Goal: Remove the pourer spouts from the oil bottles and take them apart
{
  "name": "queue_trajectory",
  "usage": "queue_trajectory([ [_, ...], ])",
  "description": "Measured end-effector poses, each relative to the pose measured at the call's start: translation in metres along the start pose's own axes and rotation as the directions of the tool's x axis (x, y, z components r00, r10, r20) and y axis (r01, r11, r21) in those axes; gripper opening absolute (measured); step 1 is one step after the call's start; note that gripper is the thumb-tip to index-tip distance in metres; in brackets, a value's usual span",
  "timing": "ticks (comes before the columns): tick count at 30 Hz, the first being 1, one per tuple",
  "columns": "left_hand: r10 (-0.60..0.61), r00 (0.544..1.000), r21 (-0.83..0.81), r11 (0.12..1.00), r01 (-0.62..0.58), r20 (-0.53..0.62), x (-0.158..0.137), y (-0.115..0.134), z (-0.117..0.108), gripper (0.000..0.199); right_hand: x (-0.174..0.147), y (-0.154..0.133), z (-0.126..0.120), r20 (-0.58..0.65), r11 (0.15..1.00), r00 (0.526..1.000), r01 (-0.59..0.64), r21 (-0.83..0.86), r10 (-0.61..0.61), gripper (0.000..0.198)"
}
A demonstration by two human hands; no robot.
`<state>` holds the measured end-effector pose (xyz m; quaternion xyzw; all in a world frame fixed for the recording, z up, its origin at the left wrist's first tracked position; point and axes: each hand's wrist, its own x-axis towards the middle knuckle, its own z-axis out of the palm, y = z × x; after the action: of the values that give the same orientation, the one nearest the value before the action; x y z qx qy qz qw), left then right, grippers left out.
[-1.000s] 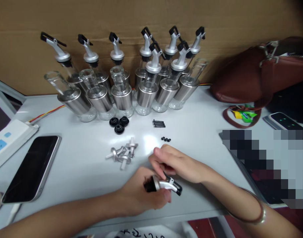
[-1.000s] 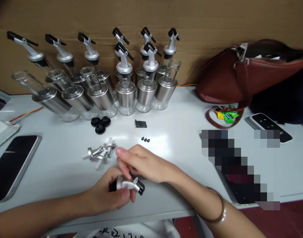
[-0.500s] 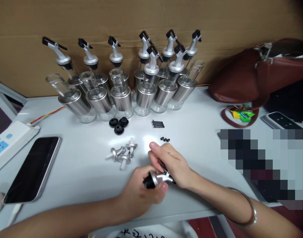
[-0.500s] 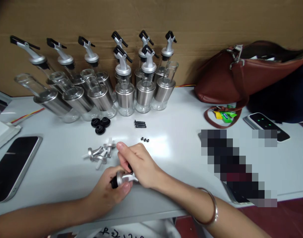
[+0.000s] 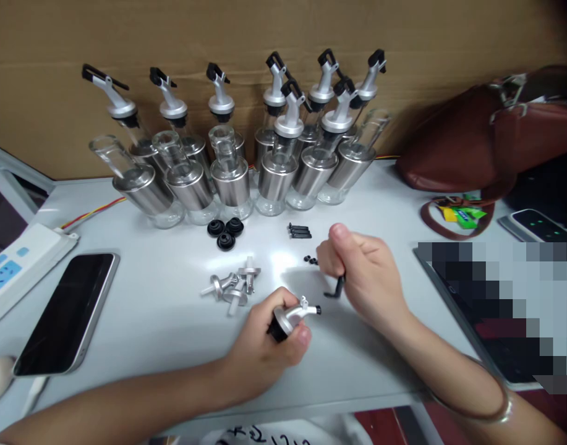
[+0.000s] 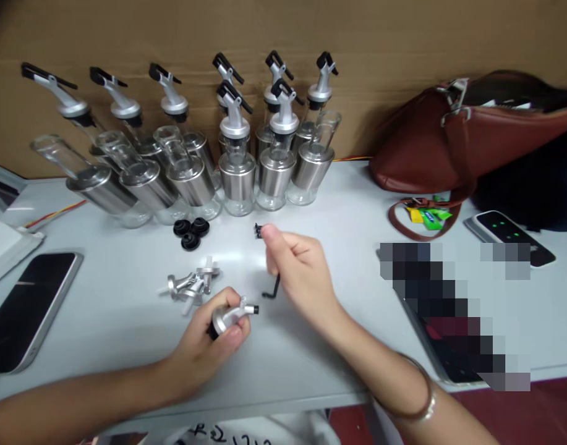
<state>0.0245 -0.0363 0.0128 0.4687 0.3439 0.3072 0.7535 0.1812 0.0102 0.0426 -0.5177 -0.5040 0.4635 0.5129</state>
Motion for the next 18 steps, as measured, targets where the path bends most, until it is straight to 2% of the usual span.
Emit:
queue_trajectory([
  [3,-0.028,0.999,0.005,1.000,0.028,0.015,-0.003,0.002,0.001,0.051,0.017,0.003,-0.020,-0.080,0.941,0.992,0.069,-0.332,-0.102,0.053],
  [5,-0.039,0.999,0.001,0.999,0.039,0.015,-0.004,0.003,0.001,0.050,0.027,0.009,-0.030,-0.098,0.881,0.986,0.074,-0.468,-0.134,0.048],
  [7,-0.042,0.999,0.000,0.999,0.042,0.003,-0.004,0.003,0.001,0.049,0.033,0.016,-0.036,-0.064,0.816,0.991,0.062,-0.575,-0.121,0.041],
  [12,-0.045,0.999,0.004,0.999,0.045,-0.010,-0.003,0.002,0.001,0.046,0.038,0.024,-0.037,0.058,0.678,0.997,0.081,-0.731,-0.057,0.024],
  [18,-0.045,0.999,0.009,0.999,0.045,-0.005,-0.003,0.001,0.001,0.047,0.039,0.016,-0.045,0.124,0.547,0.991,0.081,-0.833,0.043,0.008],
])
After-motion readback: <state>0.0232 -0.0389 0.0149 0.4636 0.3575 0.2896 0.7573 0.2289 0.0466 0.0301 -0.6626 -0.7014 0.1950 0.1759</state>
